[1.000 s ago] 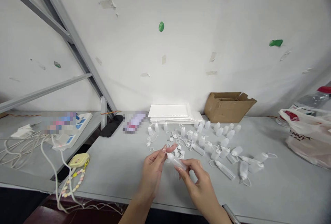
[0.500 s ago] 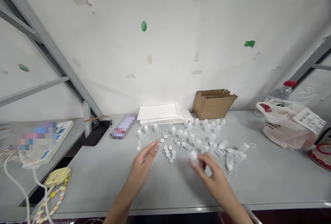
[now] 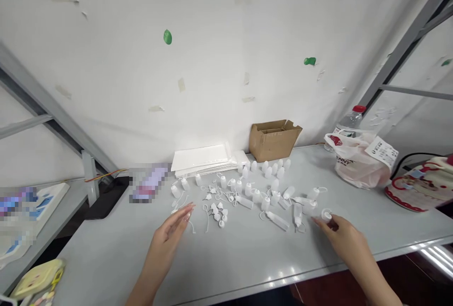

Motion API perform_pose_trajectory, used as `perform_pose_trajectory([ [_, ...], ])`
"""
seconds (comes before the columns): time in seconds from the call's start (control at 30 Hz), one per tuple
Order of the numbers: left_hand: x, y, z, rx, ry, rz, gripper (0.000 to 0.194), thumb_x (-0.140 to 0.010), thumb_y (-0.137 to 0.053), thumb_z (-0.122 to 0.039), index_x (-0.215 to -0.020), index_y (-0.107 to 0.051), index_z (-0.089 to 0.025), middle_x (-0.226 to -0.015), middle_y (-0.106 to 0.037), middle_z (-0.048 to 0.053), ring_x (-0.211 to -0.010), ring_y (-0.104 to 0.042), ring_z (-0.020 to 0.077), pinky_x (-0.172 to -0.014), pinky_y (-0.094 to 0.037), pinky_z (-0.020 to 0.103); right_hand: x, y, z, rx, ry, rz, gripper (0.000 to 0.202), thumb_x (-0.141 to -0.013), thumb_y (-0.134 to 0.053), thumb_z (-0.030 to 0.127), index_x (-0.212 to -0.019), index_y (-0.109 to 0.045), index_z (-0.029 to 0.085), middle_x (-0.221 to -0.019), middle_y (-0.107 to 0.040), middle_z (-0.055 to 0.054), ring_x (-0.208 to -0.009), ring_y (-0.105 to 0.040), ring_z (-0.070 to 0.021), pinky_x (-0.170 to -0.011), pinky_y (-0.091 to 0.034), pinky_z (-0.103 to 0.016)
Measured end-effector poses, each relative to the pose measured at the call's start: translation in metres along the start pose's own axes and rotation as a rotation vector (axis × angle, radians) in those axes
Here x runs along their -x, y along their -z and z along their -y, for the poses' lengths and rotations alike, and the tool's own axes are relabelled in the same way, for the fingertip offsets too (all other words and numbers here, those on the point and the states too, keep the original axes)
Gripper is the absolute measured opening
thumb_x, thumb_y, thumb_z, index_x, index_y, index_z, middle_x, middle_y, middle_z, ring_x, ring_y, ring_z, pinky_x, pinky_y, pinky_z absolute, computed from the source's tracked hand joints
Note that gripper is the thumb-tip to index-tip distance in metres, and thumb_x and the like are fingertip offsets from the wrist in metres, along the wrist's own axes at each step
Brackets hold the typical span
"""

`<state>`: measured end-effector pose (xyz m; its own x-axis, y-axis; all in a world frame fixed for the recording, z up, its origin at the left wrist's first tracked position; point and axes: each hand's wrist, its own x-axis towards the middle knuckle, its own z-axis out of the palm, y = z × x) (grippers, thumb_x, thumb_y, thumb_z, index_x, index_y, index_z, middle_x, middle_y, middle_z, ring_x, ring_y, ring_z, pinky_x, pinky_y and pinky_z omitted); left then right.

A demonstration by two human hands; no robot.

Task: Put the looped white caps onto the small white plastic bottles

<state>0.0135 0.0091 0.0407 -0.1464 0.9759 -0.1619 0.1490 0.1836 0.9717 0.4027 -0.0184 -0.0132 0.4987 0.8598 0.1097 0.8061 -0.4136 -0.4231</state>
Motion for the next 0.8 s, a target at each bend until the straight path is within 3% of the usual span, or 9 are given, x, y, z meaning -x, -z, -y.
perform_pose_trajectory([
  [0.2,-0.001,0.005,0.005,-0.054,-0.005,-0.009,0.039,-0.069,-0.066,-0.049,-0.099,-0.07,-0.025,-0.122,-0.064,0.007,-0.123,-0.048,0.0289,-0.105,-0.035,0.04,-0.003,-0.006,-0.008,0.003,-0.008,0.094,0.036,-0.071,-0.049,0.056,-0.053,-0.044,0.025,-0.056,-0.061,-0.005,-0.053,-0.058,-0.0236,-0.055,-0.041,-0.035],
  [0.3,-0.004,0.009,0.012,-0.17,0.004,-0.04,0.04,-0.07,-0.064,-0.051,-0.101,-0.069,-0.025,-0.122,-0.063,0.007,-0.121,-0.05,0.0295,-0.102,-0.037,0.041,-0.001,0.004,-0.021,-0.052,-0.017,0.045,0.039,-0.062,-0.057,0.059,-0.075,-0.059,0.022,-0.069,-0.065,-0.007,-0.06,-0.062,-0.0262,-0.056,-0.043,-0.036],
  [0.4,-0.008,0.009,0.022,-0.351,-0.03,-0.067,0.037,-0.073,-0.057,-0.05,-0.098,-0.068,-0.025,-0.117,-0.064,0.006,-0.113,-0.055,0.0288,-0.096,-0.043,0.042,0.004,0.025,-0.018,-0.113,-0.007,-0.05,0.056,-0.061,-0.056,0.062,-0.096,-0.061,0.018,-0.075,-0.065,-0.007,-0.057,-0.06,-0.0243,-0.054,-0.045,-0.037],
  [0.47,-0.01,0.005,0.03,-0.439,-0.091,-0.046,0.032,-0.075,-0.054,-0.047,-0.093,-0.069,-0.024,-0.109,-0.065,0.006,-0.103,-0.06,0.0272,-0.091,-0.047,0.041,0.008,0.037,0.0,-0.152,0.041,-0.101,0.058,-0.064,-0.054,0.063,-0.101,-0.062,0.019,-0.076,-0.064,-0.007,-0.056,-0.059,-0.0229,-0.054,-0.046,-0.037],
  [0.57,-0.011,-0.007,0.038,-0.543,-0.205,0.017,0.027,-0.076,-0.051,-0.039,-0.091,-0.067,-0.024,-0.1,-0.064,0.006,-0.092,-0.062,0.0244,-0.088,-0.048,0.041,0.005,0.04,0.045,-0.278,0.226,-0.112,0.052,-0.073,-0.049,0.06,-0.1,-0.063,0.017,-0.074,-0.063,-0.007,-0.058,-0.059,-0.0214,-0.057,-0.048,-0.036],
  [0.67,-0.01,-0.019,0.042,-0.621,-0.263,0.054,0.026,-0.078,-0.048,-0.033,-0.097,-0.065,-0.024,-0.098,-0.062,0.006,-0.09,-0.061,0.0229,-0.086,-0.049,0.04,-0.01,0.026,0.093,-0.253,0.439,0.006,0.036,-0.082,-0.049,0.046,-0.099,-0.065,0.017,-0.076,-0.062,-0.006,-0.063,-0.06,-0.0202,-0.062,-0.049,-0.034],
  [0.8,-0.011,-0.023,0.042,-0.707,-0.288,0.059,0.028,-0.081,-0.046,-0.028,-0.101,-0.063,-0.022,-0.099,-0.06,0.006,-0.092,-0.06,0.0227,-0.084,-0.048,0.038,-0.047,-0.002,0.147,-0.105,0.556,0.148,0.022,-0.087,-0.052,0.024,-0.103,-0.064,0.016,-0.091,-0.063,-0.008,-0.08,-0.063,-0.0189,-0.077,-0.049,-0.032],
])
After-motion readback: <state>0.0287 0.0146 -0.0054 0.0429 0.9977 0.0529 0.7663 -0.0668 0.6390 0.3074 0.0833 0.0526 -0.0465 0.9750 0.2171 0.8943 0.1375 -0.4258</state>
